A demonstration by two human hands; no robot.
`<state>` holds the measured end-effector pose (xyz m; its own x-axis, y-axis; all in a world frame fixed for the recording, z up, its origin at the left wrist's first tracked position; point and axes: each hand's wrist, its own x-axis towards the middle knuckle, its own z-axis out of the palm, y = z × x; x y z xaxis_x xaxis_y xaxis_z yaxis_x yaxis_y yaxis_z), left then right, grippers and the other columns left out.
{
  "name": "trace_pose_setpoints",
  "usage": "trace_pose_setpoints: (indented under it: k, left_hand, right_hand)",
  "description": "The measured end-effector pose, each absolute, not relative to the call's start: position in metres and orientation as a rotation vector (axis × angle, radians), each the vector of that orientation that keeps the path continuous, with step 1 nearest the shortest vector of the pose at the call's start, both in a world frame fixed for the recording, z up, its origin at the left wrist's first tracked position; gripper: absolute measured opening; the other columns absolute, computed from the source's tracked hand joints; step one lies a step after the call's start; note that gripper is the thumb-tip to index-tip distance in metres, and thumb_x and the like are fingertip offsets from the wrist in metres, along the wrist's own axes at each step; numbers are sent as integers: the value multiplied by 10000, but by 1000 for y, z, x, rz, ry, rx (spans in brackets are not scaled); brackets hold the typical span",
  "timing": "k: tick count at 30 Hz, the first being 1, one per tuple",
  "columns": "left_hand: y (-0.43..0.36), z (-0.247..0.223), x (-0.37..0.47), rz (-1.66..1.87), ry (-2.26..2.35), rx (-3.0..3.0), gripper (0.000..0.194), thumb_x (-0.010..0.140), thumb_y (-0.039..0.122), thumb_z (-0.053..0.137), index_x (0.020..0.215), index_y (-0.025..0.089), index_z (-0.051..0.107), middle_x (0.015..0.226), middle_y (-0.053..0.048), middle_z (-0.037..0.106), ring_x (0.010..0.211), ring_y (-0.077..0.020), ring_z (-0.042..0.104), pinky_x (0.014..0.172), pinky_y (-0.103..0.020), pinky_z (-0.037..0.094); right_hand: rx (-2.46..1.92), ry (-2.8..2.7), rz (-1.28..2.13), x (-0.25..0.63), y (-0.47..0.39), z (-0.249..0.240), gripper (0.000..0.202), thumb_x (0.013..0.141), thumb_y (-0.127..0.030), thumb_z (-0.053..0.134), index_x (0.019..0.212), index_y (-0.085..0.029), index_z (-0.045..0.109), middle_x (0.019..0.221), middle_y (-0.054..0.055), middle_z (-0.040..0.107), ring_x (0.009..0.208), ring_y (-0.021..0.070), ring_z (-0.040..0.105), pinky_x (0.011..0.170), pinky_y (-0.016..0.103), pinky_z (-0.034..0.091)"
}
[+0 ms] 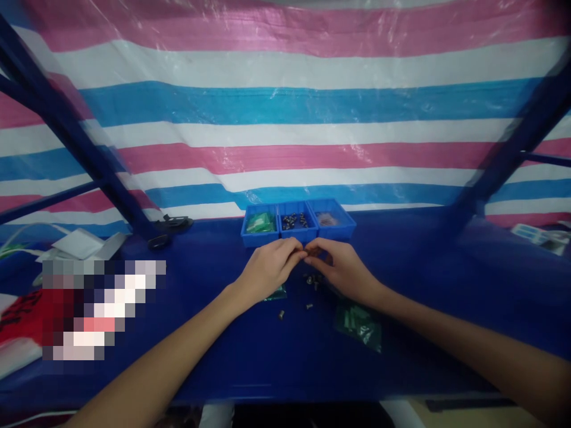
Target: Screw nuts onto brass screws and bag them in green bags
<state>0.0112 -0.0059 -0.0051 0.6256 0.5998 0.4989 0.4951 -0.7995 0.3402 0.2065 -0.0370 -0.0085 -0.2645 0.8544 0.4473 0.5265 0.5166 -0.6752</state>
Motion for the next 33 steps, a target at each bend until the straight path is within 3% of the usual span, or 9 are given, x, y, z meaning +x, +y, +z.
trace_pose_setpoints:
  k: [4, 9, 16, 22, 27, 33]
  left_hand:
    - [-6, -5, 10, 975, 817, 2707, 163, 1033, 237, 427, 1139, 201, 546, 1065, -38, 630, 938, -160, 625, 812, -305, 504]
    - [-4, -8, 8, 974, 780, 2767, 205, 1025, 193, 405, 1183, 187, 536, 1098, -70, 606, 930, -168, 612, 792, -309, 508]
    - [-4, -8, 8, 971, 816, 2780, 136, 1012, 219, 455, 1110, 179, 541, 1049, -53, 614, 888, -162, 616, 755, -296, 506]
    - [-5, -9, 9, 904, 871, 2788, 166, 1029, 275, 442, 1093, 177, 560, 1043, -49, 623, 877, -168, 626, 740, -300, 509]
    - [-5, -11, 10, 883, 895, 2768, 235, 1043, 318, 407, 1111, 178, 583, 1026, -55, 632, 887, -179, 630, 771, -318, 512]
    - [-5, -10, 10, 875, 918, 2740, 254, 1047, 322, 395, 1021, 176, 602, 962, -44, 644, 835, -167, 624, 740, -296, 495]
  right_hand:
    - [-1137, -1903, 608, 207, -35, -10, 49, 905, -225, 610, 905, -203, 654, 838, -3, 709, 752, 150, 632, 679, 268, 452]
    - [-1159, -1884, 632, 207, -34, -9, 109, 920, -270, 599, 852, -197, 644, 777, -9, 677, 704, 145, 594, 637, 266, 425]
    - [-1168, -1868, 555, 206, -37, -7, 148, 916, -334, 630, 847, -203, 622, 754, -18, 660, 635, 125, 564, 578, 253, 407]
    - [-1116, -1966, 286, 208, -39, -9, 65, 938, -249, 587, 986, -207, 599, 873, 19, 689, 727, 152, 625, 653, 268, 460]
    - [-1070, -2062, 138, 210, -38, -12, 158, 967, -191, 481, 1067, -214, 601, 974, 60, 703, 832, 192, 657, 722, 309, 492]
    - [-1093, -2085, 120, 211, -33, -12, 91, 928, -199, 544, 994, -212, 605, 905, 48, 690, 794, 192, 638, 703, 311, 491]
